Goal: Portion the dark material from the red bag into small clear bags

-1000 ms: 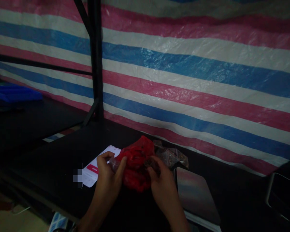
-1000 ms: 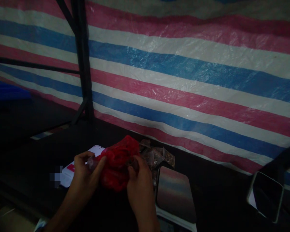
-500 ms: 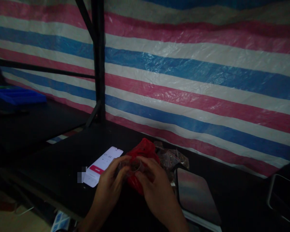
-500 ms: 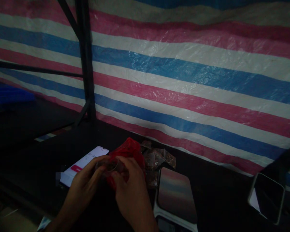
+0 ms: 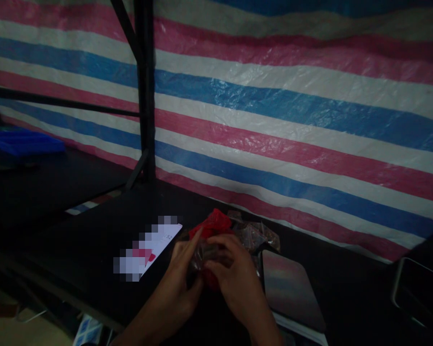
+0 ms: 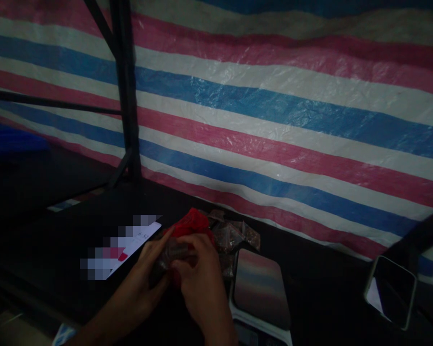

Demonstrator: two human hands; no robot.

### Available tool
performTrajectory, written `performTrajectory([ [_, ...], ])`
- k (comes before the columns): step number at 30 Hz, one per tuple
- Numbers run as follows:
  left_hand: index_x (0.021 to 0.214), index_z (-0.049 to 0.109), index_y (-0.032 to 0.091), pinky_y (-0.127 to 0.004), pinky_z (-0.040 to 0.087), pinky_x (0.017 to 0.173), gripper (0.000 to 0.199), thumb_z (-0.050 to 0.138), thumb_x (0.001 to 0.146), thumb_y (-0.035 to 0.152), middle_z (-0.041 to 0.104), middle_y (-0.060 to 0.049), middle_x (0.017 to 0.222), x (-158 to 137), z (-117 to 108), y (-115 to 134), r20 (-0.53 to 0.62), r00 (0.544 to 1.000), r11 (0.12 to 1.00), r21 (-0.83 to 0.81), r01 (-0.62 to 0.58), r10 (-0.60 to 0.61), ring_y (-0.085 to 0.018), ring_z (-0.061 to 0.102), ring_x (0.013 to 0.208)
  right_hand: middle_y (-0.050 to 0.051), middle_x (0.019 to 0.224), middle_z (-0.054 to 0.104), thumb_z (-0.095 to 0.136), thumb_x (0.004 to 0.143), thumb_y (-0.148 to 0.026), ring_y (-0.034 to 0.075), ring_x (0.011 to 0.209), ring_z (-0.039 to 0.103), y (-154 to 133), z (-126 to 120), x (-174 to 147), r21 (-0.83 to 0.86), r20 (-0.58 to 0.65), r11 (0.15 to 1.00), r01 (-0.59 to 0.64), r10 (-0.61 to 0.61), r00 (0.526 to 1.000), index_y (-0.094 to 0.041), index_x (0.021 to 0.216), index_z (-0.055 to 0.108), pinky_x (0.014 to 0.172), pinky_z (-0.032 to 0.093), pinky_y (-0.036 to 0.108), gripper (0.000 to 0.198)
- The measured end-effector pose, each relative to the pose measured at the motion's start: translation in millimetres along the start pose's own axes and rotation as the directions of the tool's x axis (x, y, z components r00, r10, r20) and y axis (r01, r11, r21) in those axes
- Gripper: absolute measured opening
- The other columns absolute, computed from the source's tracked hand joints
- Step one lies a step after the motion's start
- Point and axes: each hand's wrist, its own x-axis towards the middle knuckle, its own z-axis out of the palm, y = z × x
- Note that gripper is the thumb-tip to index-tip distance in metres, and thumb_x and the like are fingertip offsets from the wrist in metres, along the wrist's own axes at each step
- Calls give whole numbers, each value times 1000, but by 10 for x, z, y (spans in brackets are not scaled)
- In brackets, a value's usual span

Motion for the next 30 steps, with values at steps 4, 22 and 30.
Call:
performTrajectory([
  [4, 159, 47, 39, -57, 48, 118, 65, 60, 97, 24, 62, -11, 135, 34, 10, -2, -21, 999, 999, -27, 35, -35, -31, 59, 135, 3, 123, 73, 60, 77, -2, 21, 114, 71, -88, -12, -27, -61, 4, 996, 65, -65, 998, -29, 113, 79, 105, 55, 36, 49],
  [22, 136, 67, 33, -51, 58, 104, 44, 66, 92, 35, 65, -8, 117, 98, 38, 84, -56, 996, 996, 51, 78, -76, -29, 68, 109, 2, 125, 73, 46, 81, 6, 20, 113, 72, -251, -28, -53, -378, 25, 894, 242, -252, 967, -32, 112, 81, 99, 55, 33, 60],
  [30, 136, 68, 36, -48, 57, 104, 45, 66, 91, 32, 61, -7, 117, 75, 33, 101, -118, 992, 998, 50, 49, -43, -28, 64, 110, 1, 122, 75, 47, 88, 1, 19, 116, 71, -317, -91, -56, -278, 23, 916, 290, -296, 955, -31, 106, 82, 102, 55, 32, 51],
])
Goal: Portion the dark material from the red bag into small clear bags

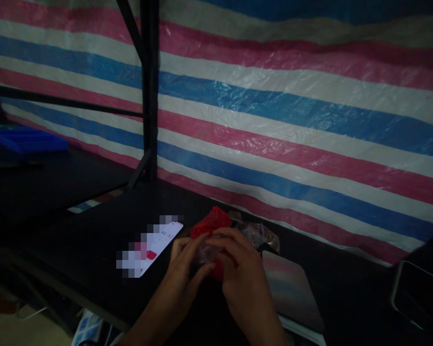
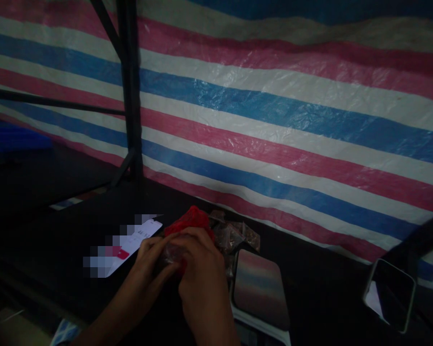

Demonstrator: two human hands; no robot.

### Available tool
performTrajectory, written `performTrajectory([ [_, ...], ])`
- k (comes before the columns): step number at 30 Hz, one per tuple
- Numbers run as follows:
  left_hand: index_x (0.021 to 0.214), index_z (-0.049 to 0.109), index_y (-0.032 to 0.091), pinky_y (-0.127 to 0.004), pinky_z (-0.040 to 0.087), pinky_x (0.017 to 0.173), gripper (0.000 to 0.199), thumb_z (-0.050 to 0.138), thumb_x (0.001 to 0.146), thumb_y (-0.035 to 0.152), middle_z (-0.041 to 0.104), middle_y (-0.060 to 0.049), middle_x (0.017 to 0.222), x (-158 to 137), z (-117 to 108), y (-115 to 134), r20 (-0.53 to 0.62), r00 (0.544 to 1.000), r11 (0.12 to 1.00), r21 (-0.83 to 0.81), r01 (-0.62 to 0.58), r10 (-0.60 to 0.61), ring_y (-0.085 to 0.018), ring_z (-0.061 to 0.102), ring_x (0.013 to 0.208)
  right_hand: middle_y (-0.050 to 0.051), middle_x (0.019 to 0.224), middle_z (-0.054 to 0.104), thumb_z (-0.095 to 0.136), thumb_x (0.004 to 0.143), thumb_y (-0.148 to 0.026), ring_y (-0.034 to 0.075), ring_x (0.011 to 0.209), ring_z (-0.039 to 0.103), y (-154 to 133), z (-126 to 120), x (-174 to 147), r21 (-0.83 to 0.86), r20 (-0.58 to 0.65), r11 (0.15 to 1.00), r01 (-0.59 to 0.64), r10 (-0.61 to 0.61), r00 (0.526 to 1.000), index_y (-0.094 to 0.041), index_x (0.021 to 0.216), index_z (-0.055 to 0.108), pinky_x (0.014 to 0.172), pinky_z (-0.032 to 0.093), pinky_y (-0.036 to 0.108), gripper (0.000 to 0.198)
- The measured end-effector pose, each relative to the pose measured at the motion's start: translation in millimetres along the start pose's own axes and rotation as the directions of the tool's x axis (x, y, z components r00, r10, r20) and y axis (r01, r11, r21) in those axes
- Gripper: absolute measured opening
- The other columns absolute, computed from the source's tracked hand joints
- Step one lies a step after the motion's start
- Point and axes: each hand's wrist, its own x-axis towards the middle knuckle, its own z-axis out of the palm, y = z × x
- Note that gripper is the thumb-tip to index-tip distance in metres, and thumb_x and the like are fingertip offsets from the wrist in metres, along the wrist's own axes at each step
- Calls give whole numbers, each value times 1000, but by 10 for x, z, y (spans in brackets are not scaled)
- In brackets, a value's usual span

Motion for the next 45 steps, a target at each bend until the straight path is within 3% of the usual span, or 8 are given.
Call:
performTrajectory([
  [7, 133, 65, 29, -49, 52, 108, 44, 61, 94, 50, 66, -10, 126, 11, -11, 205, -166, 984, 997, -66, 48, -58, -32, 62, 123, 5, 126, 72, 63, 91, -17, 23, 117, 69, 134, -104, 41, 118, -230, 987, -110, 135, 964, -30, 115, 78, 105, 55, 39, 31],
  [10, 130, 60, 29, -51, 50, 106, 48, 55, 96, 62, 68, -9, 126, 0, -28, 373, -354, 898, 962, -168, 215, -263, -33, 64, 121, 9, 129, 71, 63, 93, -22, 27, 118, 69, 287, -107, 22, 60, -204, 975, -216, 224, 953, -26, 120, 76, 106, 54, 45, 30],
  [13, 125, 56, 30, -51, 54, 96, 49, 55, 94, 68, 69, -7, 117, -38, -9, 414, -376, 828, 909, -195, 368, -416, -33, 69, 109, 10, 122, 73, 65, 91, -20, 30, 114, 70, 388, -30, -37, -61, -107, 947, -316, 308, 945, -25, 117, 78, 106, 53, 48, 29],
  [18, 106, 53, 25, -46, 58, 77, 56, 84, 65, 46, 66, -7, 101, -88, 103, 231, -318, 844, 902, -130, 412, -432, -33, 72, 92, 8, 117, 75, 69, 88, -17, 29, 111, 71, 322, 136, -111, -85, -6, 911, -404, 405, 914, -25, 112, 79, 103, 53, 44, 28],
  [23, 112, 51, 24, -41, 59, 63, 60, 68, 54, 26, 67, -3, 92, -47, 73, 271, -302, 819, 871, -240, 429, -488, -28, 71, 76, 6, 114, 77, 66, 94, -24, 26, 109, 72, 254, 123, -76, -94, 39, 886, -454, 459, 888, -22, 114, 77, 100, 52, 38, 23],
  [31, 111, 59, 26, -29, 59, 59, 53, 69, 59, 34, 65, 1, 92, 37, -104, 414, -502, 811, 952, -208, 224, -301, -19, 69, 73, 14, 124, 74, 66, 94, -14, 34, 117, 71, 180, 7, -105, -432, -19, 777, -458, 500, 866, -18, 118, 77, 102, 50, 45, 26],
  [39, 114, 60, 26, -32, 61, 66, 49, 64, 66, 33, 69, -2, 100, 26, -174, 206, -375, 900, 973, -136, 184, -222, -23, 72, 84, 3, 125, 73, 72, 93, -14, 25, 126, 64, 130, 190, -4, -298, 58, 926, -232, 260, 964, -28, 113, 77, 113, 44, 39, 25],
  [45, 110, 66, 22, -39, 62, 67, 51, 64, 64, 42, 70, -6, 99, 68, -264, 283, -553, 809, 973, -14, 232, -201, -27, 72, 82, 10, 135, 72, 65, 100, -23, 29, 124, 68, 342, 255, 69, -452, 78, 843, -293, 364, 928, -20, 126, 73, 109, 50, 43, 27],
])
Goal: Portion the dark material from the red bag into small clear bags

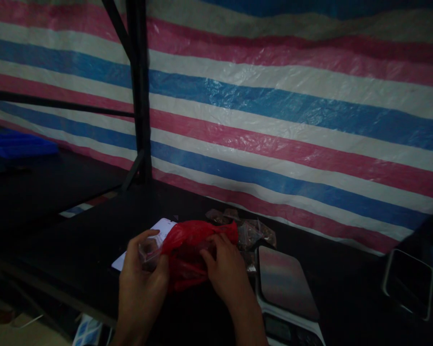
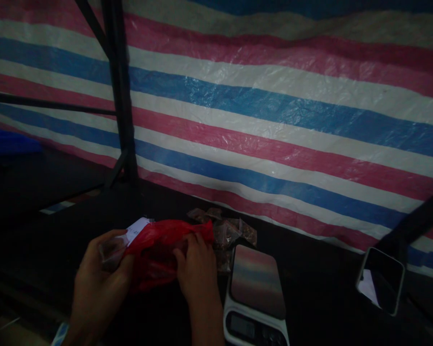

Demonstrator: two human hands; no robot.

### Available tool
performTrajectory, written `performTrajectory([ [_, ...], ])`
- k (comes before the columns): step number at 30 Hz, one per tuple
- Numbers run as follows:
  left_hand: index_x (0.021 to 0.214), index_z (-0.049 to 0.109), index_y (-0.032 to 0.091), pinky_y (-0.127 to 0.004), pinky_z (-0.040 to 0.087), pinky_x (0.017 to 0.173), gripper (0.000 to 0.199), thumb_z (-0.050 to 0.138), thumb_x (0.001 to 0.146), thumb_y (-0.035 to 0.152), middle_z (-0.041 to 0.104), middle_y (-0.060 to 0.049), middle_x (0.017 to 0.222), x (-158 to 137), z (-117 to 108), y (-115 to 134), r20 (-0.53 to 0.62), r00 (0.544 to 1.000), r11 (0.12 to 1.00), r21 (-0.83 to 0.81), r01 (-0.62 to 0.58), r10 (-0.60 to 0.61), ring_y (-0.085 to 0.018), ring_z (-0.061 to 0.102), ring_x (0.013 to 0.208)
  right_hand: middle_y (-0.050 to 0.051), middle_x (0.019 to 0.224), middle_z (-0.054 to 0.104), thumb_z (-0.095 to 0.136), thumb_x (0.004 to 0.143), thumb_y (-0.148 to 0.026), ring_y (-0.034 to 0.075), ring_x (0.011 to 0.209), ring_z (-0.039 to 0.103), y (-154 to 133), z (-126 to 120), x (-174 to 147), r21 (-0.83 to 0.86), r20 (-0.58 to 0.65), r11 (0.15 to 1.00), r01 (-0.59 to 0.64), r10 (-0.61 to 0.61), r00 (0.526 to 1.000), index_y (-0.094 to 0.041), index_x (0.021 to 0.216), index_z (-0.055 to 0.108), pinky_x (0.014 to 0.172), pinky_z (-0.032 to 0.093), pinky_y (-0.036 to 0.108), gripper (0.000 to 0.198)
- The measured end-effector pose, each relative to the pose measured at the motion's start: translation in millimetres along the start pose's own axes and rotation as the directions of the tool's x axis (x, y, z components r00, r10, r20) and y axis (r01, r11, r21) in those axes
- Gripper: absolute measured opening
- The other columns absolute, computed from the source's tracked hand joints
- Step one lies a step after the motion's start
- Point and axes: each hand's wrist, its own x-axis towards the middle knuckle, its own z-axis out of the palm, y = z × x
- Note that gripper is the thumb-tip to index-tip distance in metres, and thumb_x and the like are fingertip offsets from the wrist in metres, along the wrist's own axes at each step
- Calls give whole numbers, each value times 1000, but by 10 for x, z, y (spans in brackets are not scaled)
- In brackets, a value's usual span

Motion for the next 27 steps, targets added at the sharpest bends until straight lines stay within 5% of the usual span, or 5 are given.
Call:
performTrajectory([
  [7, 121, 62, 20, -50, 60, 89, 50, 65, 75, 39, 67, -11, 115, -52, -62, -46, -163, 976, 981, 156, -117, 142, -32, 70, 99, 16, 137, 72, 65, 102, -29, 34, 120, 73, -125, -198, -85, -200, -39, 968, -153, 148, 988, -17, 128, 72, 104, 54, 47, 30],
  [12, 136, 55, 19, -47, 62, 83, 59, 53, 84, 47, 72, -14, 115, -94, 28, -83, 114, 991, 979, 184, -85, 65, -33, 75, 97, 14, 142, 70, 70, 94, -16, 32, 127, 69, -133, -269, -209, -176, -35, 975, -134, 130, 991, -20, 121, 76, 109, 52, 45, 28],
  [16, 140, 51, 24, -41, 63, 73, 58, 54, 88, 51, 77, -9, 105, -93, 90, -98, 327, 940, 978, 208, 26, -95, -30, 78, 84, 9, 137, 72, 74, 88, -11, 31, 141, 58, -179, -232, -205, -25, -40, 999, -24, 23, 999, -23, 109, 78, 123, 38, 49, 24],
  [21, 138, 53, 27, -39, 65, 78, 63, 67, 81, 48, 77, -7, 111, -73, 98, -134, 361, 928, 996, 41, 84, -93, -27, 79, 93, 4, 129, 72, 68, 86, -2, 22, 122, 68, -238, -15, -109, 254, -4, 967, 28, -28, 1000, -25, 110, 77, 108, 51, 35, 35],
  [27, 128, 58, 24, -38, 65, 74, 55, 67, 78, 43, 74, -9, 114, -69, 64, -112, 208, 978, 999, -45, -22, 30, -27, 77, 93, 11, 133, 69, 66, 82, 2, 27, 127, 66, -211, -21, -95, 177, -23, 981, -77, 82, 996, -19, 111, 77, 113, 48, 42, 37],
])
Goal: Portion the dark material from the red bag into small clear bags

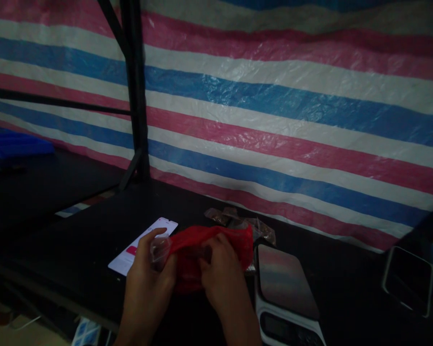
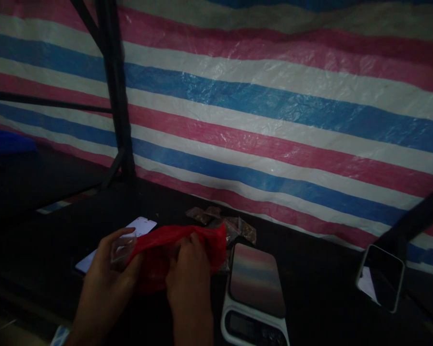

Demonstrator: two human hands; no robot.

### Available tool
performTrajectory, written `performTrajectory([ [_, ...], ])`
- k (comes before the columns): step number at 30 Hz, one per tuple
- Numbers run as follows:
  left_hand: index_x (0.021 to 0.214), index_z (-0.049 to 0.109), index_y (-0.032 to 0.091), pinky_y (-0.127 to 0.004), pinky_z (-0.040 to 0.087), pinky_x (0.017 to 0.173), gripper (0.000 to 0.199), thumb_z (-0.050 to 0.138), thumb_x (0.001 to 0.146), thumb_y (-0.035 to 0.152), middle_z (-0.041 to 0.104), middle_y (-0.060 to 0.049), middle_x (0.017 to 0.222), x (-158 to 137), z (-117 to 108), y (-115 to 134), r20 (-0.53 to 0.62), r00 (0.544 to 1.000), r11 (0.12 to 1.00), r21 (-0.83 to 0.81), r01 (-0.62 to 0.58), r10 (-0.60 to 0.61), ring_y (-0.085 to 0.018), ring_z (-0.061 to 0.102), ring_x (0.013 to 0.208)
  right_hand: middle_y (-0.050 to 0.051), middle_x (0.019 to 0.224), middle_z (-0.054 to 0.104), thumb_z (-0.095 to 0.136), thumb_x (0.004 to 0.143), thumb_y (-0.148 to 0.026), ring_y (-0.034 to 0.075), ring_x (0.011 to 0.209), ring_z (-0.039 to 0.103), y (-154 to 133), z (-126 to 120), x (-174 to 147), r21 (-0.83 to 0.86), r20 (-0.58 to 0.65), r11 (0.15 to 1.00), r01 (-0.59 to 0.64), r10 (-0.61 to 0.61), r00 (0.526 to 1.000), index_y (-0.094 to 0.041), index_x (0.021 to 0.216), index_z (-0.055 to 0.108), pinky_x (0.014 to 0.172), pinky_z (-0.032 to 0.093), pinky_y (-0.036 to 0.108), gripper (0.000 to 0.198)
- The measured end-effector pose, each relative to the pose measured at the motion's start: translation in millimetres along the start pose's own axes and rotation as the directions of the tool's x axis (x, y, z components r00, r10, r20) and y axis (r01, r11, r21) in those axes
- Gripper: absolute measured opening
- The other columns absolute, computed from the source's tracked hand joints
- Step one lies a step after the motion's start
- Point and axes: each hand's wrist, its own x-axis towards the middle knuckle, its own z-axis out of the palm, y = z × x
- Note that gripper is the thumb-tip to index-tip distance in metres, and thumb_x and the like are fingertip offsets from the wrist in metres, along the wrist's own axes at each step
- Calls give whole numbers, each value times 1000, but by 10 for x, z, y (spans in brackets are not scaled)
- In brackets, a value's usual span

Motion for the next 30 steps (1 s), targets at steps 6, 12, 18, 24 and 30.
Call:
performTrajectory([
  [6, 127, 60, 25, -39, 64, 86, 50, 66, 80, 40, 75, -8, 115, -6, 7, -49, 73, 995, 996, 47, -76, 73, -27, 76, 103, 5, 131, 71, 61, 86, 3, 20, 128, 64, -55, 39, 29, 151, -7, 975, 163, -164, 987, -23, 119, 76, 115, 46, 33, 44],
  [12, 124, 62, 25, -38, 64, 83, 47, 65, 79, 37, 74, -7, 113, 19, -43, -66, -26, 990, 988, 70, -138, 140, -27, 76, 102, 8, 131, 72, 52, 76, 13, 24, 134, 61, 31, 75, 64, -16, 12, 993, 119, -118, 993, -20, 114, 80, 119, 44, 39, 58],
  [18, 122, 63, 25, -39, 64, 89, 44, 63, 79, 33, 74, -7, 118, 13, -43, -56, 20, 986, 983, 77, -165, 164, -27, 75, 107, 5, 128, 74, 64, 88, 0, 20, 123, 67, 8, 52, 65, 124, -1, 975, 182, -184, 983, -23, 123, 78, 113, 48, 32, 44],
  [24, 124, 62, 26, -40, 63, 90, 46, 64, 79, 35, 72, -7, 121, 10, -37, -71, 12, 992, 992, 40, -124, 123, -27, 74, 108, 7, 131, 72, 59, 88, 2, 24, 130, 63, -10, 99, 85, 55, -57, 988, 142, -139, 989, -20, 118, 79, 117, 45, 37, 43],
  [30, 124, 63, 24, -41, 62, 88, 49, 63, 76, 38, 72, -8, 115, 38, -55, -41, -20, 993, 990, 78, -118, 120, -28, 74, 105, 9, 137, 72, 61, 84, 2, 25, 133, 64, 59, 54, 114, -14, -53, 995, 97, -97, 994, -20, 126, 77, 118, 45, 39, 50],
])
